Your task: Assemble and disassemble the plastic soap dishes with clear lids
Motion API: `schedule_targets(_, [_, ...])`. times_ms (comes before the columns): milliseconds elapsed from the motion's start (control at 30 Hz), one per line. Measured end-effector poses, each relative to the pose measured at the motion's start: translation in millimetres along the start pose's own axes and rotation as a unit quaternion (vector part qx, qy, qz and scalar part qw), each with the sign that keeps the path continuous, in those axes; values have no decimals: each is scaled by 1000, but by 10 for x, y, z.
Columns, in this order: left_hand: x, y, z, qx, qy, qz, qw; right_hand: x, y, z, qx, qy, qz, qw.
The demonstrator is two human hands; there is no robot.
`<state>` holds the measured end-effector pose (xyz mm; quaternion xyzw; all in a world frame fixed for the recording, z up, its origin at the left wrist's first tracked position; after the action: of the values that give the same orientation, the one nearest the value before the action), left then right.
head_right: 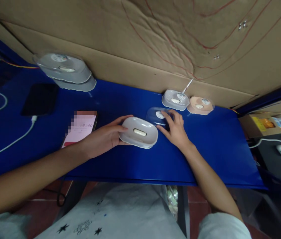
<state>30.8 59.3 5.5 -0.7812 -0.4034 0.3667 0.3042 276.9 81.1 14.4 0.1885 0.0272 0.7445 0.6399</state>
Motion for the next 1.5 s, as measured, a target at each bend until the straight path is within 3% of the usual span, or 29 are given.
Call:
schedule_targets(167, [-13,12,-19,-18,6,4,1000,22,-25,9,15,13,-5,1000])
schedule_targets(267, [-28,10,-29,-26,5,-6,1000,39,-78,112,138,-7,-49,989])
schedule_targets(333, [-47,7,-47,-37,4,-19,999,-14,-83,129,254,-7,-103,962])
schedule_targets(433, [-76,4,-104,-62,21,-41,997,-177,204,63,328,42,-84,940])
schedule_targets(533, [-76,-6,-140,-73,48,-59,994,-341,588,47,251,50,15,967])
schedule_targets(633, [-45,-16,-133,-67,70,-68,993,-399,729,64,185,25,64,980])
schedule_targets(800, [-12,-15,-105,-31,87,-70,993,-388,714,132,125,-5,113,986])
schedule_targets(1000, [-44,-28,-143,31,116,-96,988,-364,703,132,182,33,114,976])
schedule_targets(1167, [-47,-14,-126,34,89,-97,991,-349,746,185,193,26,138,971])
schedule_targets(1400, [-28,-47,-59,141,81,-114,980,-362,711,85,64,54,186,979])
schedule_targets(1500, [-31,-62,-56,160,88,-124,975,-384,715,40,57,59,192,978])
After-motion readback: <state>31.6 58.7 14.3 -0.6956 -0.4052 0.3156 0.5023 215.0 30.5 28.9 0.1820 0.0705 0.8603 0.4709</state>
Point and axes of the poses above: each hand's wrist, its own x-axis towards the middle knuckle, its own z-axis out of the back of the hand, y = z × x, the point moved 8 cm from there along x, towards the middle knuckle, and after that the axes turned 10 degrees about -z, right-handed, at the moved point
